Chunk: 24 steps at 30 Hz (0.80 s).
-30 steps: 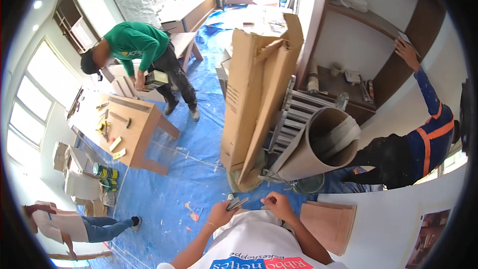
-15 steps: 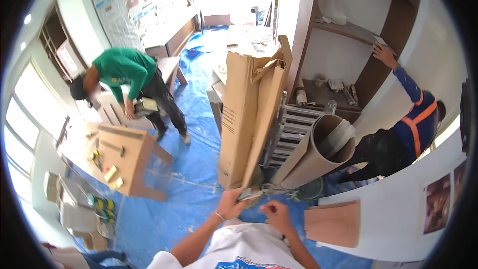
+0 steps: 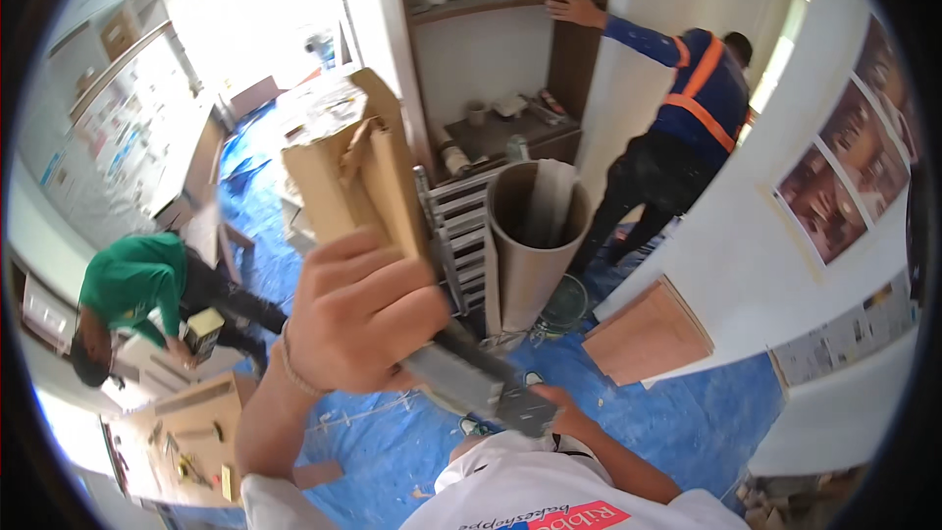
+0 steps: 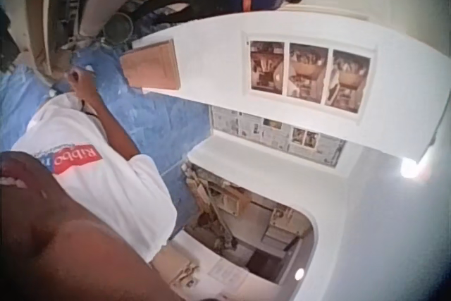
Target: The person assists in assembling furniture in a room under renovation. They handle wooden panels, apply adhesive tape to a circular object, and move around the workspace while other workers use tools like hammers and drills.
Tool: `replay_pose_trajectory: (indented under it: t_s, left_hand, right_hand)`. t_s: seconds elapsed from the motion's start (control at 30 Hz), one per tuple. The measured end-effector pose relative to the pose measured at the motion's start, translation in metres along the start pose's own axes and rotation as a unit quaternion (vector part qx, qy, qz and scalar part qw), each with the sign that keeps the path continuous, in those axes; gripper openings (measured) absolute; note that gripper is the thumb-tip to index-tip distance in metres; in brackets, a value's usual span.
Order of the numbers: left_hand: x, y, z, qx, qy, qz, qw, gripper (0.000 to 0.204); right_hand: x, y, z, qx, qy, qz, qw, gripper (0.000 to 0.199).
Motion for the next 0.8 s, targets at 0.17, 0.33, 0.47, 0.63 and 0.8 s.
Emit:
replay_pose_trajectory:
  t_s: [0.17,0.33,0.47,0.63,0.8]
  left_hand:
    - [-0.009,-0.011,-0.031,-0.026,-0.032,-0.027,0.999,0.03]
    - [-0.026,-0.004,-0.041,-0.036,-0.028,-0.067,0.997,0.028]
    - [-0.029,-0.036,-0.074,-0.072,-0.068,-0.072,0.992,0.03]
    - [-0.042,-0.049,-0.086,-0.063,-0.03,-0.102,0.992,0.029]
    - [-0.056,-0.06,-0.105,-0.072,-0.011,-0.134,0.988,0.029]
  right_hand:
    - [0.073,0.002,0.003,-0.004,-0.125,0.083,0.989,0.041]
    - [0.102,0.027,0.006,-0.017,-0.17,0.096,0.981,0.05]
    - [0.167,0.023,-0.027,-0.024,-0.045,0.167,0.985,0.049]
    - [0.173,0.072,-0.061,-0.026,-0.059,0.137,0.988,0.048]
    - [0.208,0.104,-0.103,-0.053,-0.049,0.186,0.98,0.044]
Point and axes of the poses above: each hand's wrist, its own z-axis away from the middle knuckle, its own y-axis out of the back of the hand, x = y × z, the point moved 2 cm from there along -z, towards the middle knuckle, and after that the axes turned 1 degree about z, right-handed, at the moved point
